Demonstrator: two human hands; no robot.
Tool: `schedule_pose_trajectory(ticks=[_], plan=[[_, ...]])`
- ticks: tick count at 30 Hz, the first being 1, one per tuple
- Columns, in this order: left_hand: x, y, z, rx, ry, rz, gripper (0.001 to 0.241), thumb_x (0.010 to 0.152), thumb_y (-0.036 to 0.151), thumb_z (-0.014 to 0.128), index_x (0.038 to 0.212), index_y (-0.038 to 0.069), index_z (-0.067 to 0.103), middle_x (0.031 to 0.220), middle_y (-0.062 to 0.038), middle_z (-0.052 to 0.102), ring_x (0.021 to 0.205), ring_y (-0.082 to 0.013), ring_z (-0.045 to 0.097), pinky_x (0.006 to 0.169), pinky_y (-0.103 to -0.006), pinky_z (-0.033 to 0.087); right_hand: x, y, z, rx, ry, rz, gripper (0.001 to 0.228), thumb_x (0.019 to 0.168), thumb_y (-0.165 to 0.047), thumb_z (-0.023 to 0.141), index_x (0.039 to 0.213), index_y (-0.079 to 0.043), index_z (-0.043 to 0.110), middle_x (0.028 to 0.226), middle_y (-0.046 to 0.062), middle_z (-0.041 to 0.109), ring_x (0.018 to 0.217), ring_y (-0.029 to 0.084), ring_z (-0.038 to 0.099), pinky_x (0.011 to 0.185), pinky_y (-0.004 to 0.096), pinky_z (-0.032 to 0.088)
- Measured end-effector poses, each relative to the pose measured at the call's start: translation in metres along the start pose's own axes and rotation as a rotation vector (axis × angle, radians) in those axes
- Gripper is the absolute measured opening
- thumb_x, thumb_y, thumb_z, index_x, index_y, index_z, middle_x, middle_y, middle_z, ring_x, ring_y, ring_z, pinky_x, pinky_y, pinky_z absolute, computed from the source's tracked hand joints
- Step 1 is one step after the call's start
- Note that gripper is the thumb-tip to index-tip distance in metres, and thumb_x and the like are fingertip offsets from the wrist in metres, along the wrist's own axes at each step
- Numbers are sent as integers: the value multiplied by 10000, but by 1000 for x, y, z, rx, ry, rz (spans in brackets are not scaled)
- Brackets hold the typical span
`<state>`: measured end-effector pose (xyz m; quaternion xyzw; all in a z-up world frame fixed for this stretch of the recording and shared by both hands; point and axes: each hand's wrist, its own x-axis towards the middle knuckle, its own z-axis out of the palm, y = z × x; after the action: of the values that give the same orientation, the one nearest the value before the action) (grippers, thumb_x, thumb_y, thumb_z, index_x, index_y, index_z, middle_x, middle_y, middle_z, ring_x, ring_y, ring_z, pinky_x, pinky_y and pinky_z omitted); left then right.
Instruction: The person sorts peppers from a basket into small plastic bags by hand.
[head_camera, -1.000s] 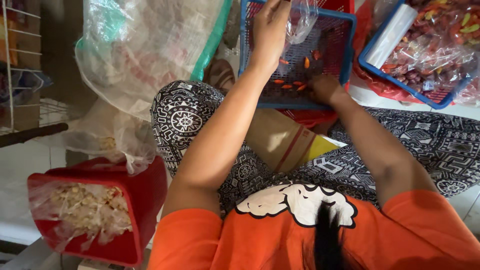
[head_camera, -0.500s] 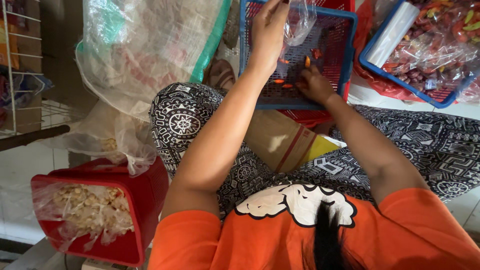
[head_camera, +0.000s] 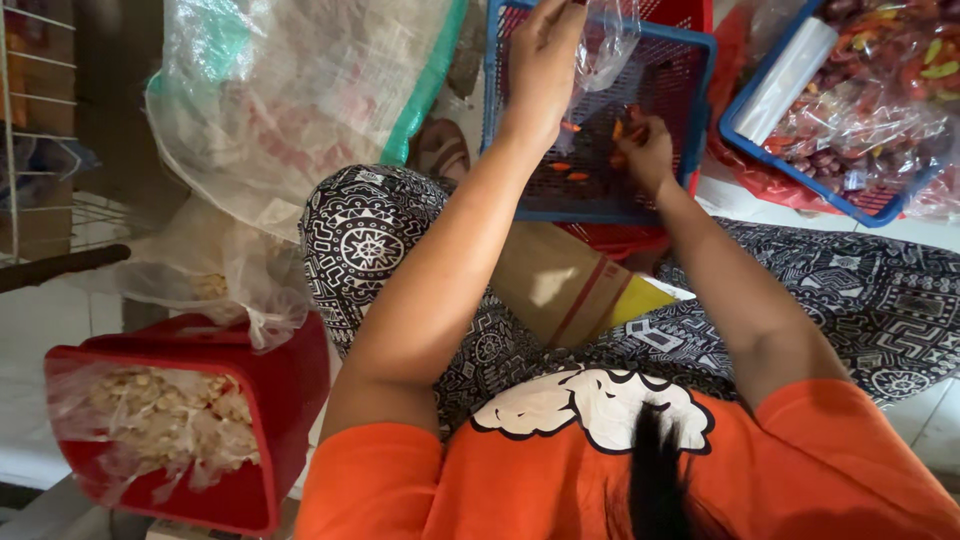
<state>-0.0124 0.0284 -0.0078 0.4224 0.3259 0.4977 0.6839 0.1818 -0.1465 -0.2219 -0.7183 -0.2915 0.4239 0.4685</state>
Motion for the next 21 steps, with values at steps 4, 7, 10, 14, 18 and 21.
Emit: schedule_pose_trajectory(ticks=[4,7,10,14,18,21], plan=[[1,-2,4,-2,6,40,245,1078,148,612,1200,-41,709,1035,-49,730,937,-84,599,851,-273,491,14,4,12,-280,108,-85,197,939,-91,777,1037,-28,618,810,93,659,627,174,677,549,331,565],[1,-2,6,-15,12,57,254,1066,158,606,1201,-37,698,1057,-44,740,958,-81,620,871,-272,503,15,4,17,-335,130,-127,270,901,-64,785,1110,-36,616,832,77,670,634,162,683,539,329,577],[3,-2,5,46,28,54,257,1072,176,615,1182,-39,706,1045,-47,758,952,-82,627,876,-276,509,15,-2,18,-268,117,-29,213,929,-86,795,1025,-15,619,819,84,647,632,165,688,534,324,590],[4,-3,7,2,32,64,264,1076,191,628,1170,-43,708,1053,-46,760,958,-79,618,876,-282,502,21,-13,29,-46,-11,35,232,857,-87,800,956,-45,594,846,7,626,683,135,704,571,299,637],[5,-1,12,39,92,3,274,1051,199,646,1166,-40,713,1032,-48,763,931,-81,620,848,-284,503,25,-22,52,-420,-203,-347,163,908,-95,779,953,-31,636,854,101,662,766,227,664,658,372,573],[4,1,13,-6,61,39,276,1071,204,638,1176,-39,717,1036,-41,758,946,-76,608,856,-287,502,29,-21,61,-720,-74,-689,102,858,-35,732,890,-24,637,847,174,654,791,341,662,698,455,551]])
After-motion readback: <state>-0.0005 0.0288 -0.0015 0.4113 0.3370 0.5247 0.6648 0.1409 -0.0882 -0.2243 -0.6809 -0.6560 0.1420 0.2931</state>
